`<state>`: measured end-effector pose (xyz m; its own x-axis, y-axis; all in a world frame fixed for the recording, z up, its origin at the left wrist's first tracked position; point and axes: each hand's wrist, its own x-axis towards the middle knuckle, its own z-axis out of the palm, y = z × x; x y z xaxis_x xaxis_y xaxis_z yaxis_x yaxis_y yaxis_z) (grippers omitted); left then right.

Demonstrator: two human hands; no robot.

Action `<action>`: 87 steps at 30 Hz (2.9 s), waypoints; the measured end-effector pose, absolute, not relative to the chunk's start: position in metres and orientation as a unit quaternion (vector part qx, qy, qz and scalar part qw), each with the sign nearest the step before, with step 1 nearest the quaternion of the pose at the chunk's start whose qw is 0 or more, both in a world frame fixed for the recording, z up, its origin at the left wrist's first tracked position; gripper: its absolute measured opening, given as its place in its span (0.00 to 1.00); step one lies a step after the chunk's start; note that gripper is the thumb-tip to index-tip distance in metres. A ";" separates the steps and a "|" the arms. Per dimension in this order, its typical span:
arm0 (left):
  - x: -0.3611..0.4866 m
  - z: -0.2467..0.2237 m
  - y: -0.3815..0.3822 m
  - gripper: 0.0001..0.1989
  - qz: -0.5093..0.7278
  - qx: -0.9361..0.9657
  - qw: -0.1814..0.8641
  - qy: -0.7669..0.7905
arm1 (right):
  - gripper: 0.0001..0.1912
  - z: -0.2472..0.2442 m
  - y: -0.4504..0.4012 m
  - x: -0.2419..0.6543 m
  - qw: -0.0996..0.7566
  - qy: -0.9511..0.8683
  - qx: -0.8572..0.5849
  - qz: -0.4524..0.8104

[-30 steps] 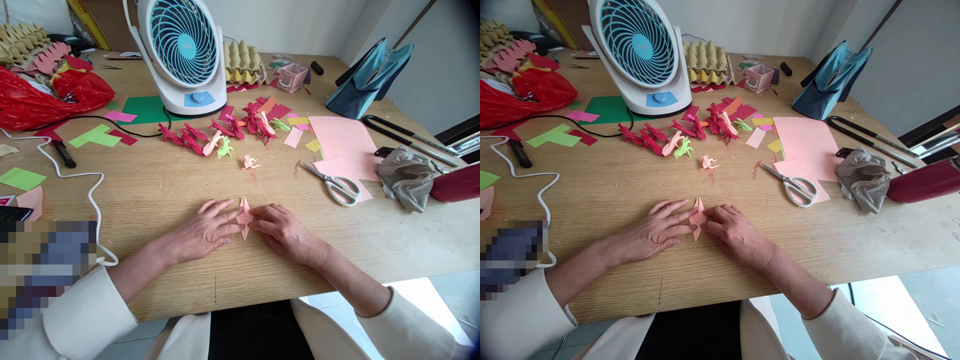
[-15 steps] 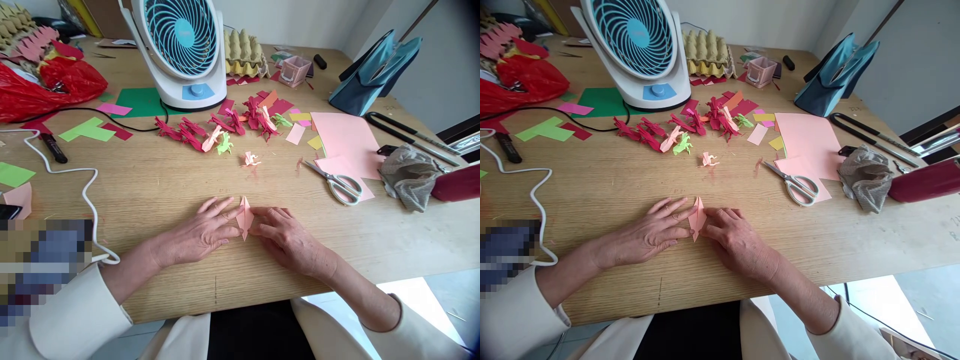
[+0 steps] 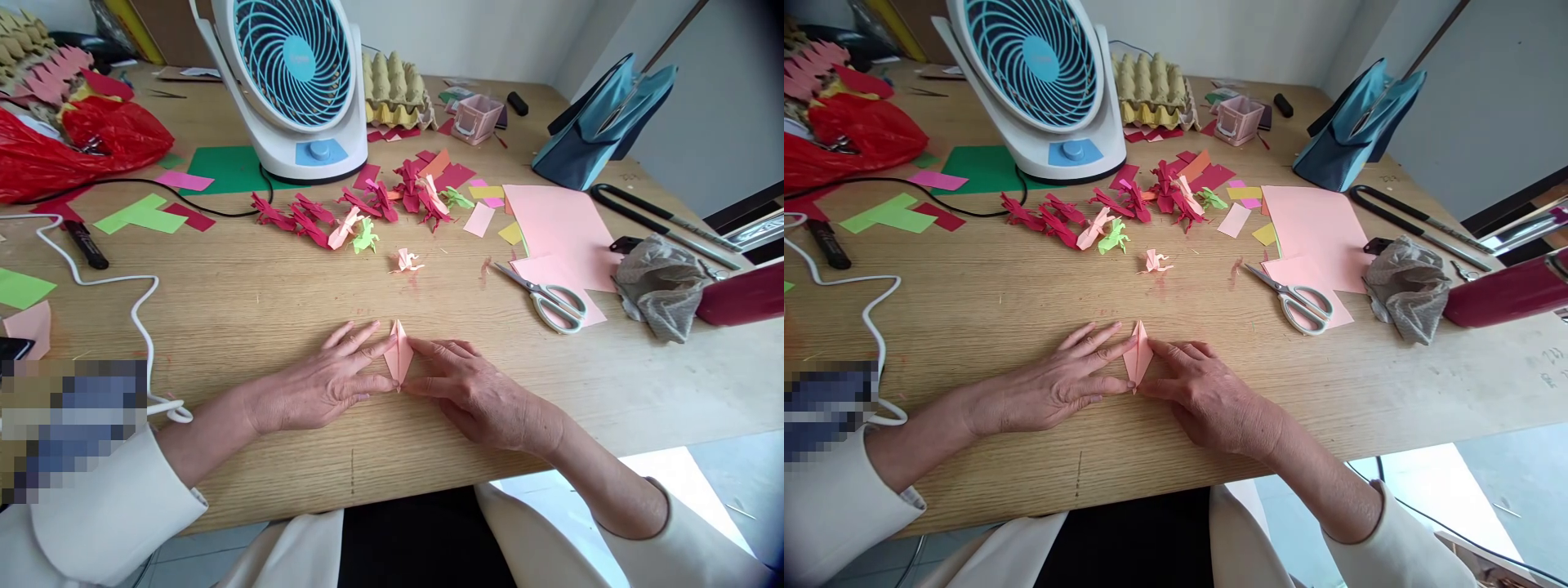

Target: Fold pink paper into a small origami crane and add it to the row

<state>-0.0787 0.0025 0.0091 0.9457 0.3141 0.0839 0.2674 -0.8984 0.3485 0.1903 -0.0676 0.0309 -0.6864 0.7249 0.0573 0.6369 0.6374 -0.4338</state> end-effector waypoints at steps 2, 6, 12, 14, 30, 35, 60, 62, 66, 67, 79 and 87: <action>-0.079 0.007 0.002 0.23 0.067 0.971 0.166 0.156 | 0.25 0.031 -0.068 0.189 0.115 -0.897 -0.383 0.189; -0.077 0.000 -0.003 0.27 0.060 0.973 0.133 0.179 | 0.27 0.030 -0.069 0.186 0.112 -0.897 -0.391 0.175; -0.070 0.001 -0.014 0.31 0.039 0.972 0.079 0.217 | 0.25 0.021 -0.074 0.181 0.116 -0.896 -0.403 0.143; -0.067 0.003 -0.017 0.30 0.040 0.970 0.075 0.227 | 0.22 0.019 -0.078 0.179 0.117 -0.896 -0.406 0.138; -0.069 -0.009 -0.021 0.28 0.070 0.963 0.090 0.242 | 0.16 0.018 -0.090 0.161 0.157 -0.866 -0.449 0.155; -0.069 -0.009 -0.022 0.29 0.066 0.964 0.092 0.241 | 0.15 0.010 -0.095 0.155 0.153 -0.867 -0.459 0.121; -0.020 -0.005 0.003 0.07 0.210 0.839 0.174 0.471 | 0.08 -0.002 -0.057 0.164 0.331 -0.757 -0.515 0.227; -0.018 0.000 0.006 0.08 0.225 0.833 0.220 0.456 | 0.08 -0.003 -0.053 0.167 0.365 -0.701 -0.546 0.278; -0.012 0.013 0.009 0.06 0.221 0.817 0.331 0.417 | 0.15 -0.001 -0.043 0.172 0.398 -0.606 -0.538 0.431; -0.011 0.016 0.010 0.06 0.219 0.813 0.353 0.409 | 0.13 0.001 -0.040 0.173 0.392 -0.600 -0.534 0.448; -0.013 0.015 0.009 0.10 0.257 0.765 0.432 0.403 | 0.17 0.011 -0.020 0.174 0.340 -0.575 -0.489 0.561; -0.016 0.012 0.009 0.13 0.263 0.731 0.459 0.432 | 0.22 -0.003 -0.022 0.166 0.404 -0.528 -0.459 0.590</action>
